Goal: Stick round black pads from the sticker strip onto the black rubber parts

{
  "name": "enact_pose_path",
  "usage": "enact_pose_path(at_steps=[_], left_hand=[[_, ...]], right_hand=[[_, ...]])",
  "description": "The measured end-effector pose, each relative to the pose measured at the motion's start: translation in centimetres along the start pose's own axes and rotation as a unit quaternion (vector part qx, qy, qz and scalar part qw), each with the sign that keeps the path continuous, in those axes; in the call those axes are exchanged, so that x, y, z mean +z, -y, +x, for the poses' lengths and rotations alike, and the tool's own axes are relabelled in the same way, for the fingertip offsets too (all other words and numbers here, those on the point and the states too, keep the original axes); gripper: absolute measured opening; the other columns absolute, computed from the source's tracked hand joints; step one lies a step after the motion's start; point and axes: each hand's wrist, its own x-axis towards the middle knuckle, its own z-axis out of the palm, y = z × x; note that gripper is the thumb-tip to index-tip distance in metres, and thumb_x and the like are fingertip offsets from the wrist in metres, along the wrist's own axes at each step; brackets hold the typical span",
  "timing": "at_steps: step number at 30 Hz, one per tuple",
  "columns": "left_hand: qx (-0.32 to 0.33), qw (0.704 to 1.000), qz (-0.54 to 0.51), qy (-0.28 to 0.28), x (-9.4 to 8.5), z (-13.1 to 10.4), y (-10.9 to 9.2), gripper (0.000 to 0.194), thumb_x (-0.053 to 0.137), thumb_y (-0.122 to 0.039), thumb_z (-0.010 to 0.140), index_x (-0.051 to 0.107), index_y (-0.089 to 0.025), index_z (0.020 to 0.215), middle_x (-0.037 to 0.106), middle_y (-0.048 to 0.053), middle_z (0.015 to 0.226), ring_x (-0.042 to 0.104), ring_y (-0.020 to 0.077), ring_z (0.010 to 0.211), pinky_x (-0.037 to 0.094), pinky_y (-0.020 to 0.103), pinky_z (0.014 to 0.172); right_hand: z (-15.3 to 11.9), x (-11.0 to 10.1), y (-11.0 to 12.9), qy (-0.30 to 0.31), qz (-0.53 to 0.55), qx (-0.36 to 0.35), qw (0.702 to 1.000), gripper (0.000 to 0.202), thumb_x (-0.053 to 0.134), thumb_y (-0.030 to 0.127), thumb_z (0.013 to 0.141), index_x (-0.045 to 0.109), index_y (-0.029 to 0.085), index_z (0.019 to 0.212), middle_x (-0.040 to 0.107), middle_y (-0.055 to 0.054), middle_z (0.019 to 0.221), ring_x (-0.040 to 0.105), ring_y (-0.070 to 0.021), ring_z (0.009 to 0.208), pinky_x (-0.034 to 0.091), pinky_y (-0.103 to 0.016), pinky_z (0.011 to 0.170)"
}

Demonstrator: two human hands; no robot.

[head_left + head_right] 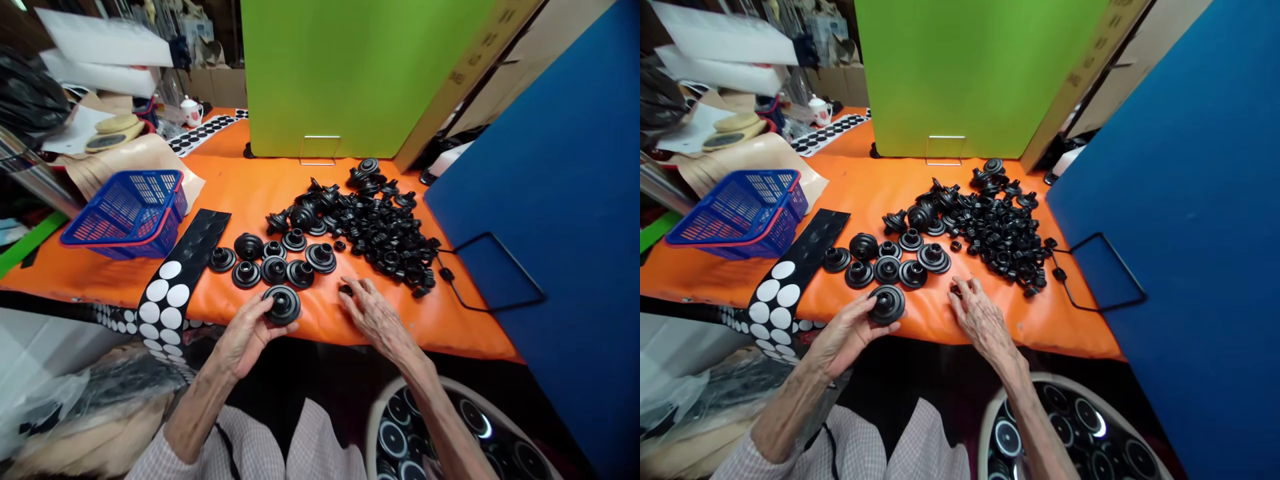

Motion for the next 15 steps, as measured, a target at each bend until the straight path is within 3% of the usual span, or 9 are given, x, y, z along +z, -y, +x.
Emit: enact_pose_path(at_steps=[4,8,11,15], left_hand=[[0.040,0.999,0.033,0.000,0.5,0.1,0.9,0.027,0.073,-0.025,0.073,0.064,-0.014,0.096,0.068,0.009,0.103,0.066,0.0232,0.093,0.055,0.045,0.085],[0.086,0.994,0.070,-0.002,0.8,0.2,1.7,0.037,0.076,-0.031,0.071,0.061,-0.016,0.101,0.067,0.007,0.100,0.065,0.0215,0.092,0.056,0.042,0.083],[0.103,0.990,0.099,0.004,0.9,0.2,2.1,0.040,0.076,-0.034,0.071,0.061,-0.018,0.104,0.066,0.008,0.106,0.064,0.0232,0.097,0.057,0.039,0.082],[0.115,0.985,0.125,0.007,0.9,0.3,2.5,0.036,0.073,-0.034,0.074,0.062,-0.019,0.105,0.067,0.007,0.108,0.064,0.0232,0.102,0.055,0.036,0.086]], right_hand=[[-1.1,-0.7,1.6,-0.026,0.085,0.013,0.996,0.022,0.043,0.030,0.092,0.058,0.021,0.105,0.059,-0.007,0.092,0.060,-0.0181,0.069,0.050,-0.032,0.062],[-2.5,-1.5,6.0,-0.075,0.237,-0.035,0.968,0.021,0.050,0.028,0.092,0.056,0.023,0.112,0.061,-0.004,0.090,0.062,-0.0157,0.073,0.054,-0.031,0.071],[-3.2,-1.6,8.8,-0.105,0.266,-0.043,0.957,0.025,0.051,0.024,0.092,0.055,0.025,0.117,0.061,-0.006,0.100,0.063,-0.0159,0.079,0.056,-0.032,0.075],[-3.4,-1.0,9.9,-0.117,0.264,-0.041,0.957,0.029,0.053,0.022,0.092,0.055,0.025,0.120,0.061,-0.006,0.100,0.063,-0.0159,0.078,0.057,-0.033,0.075]])
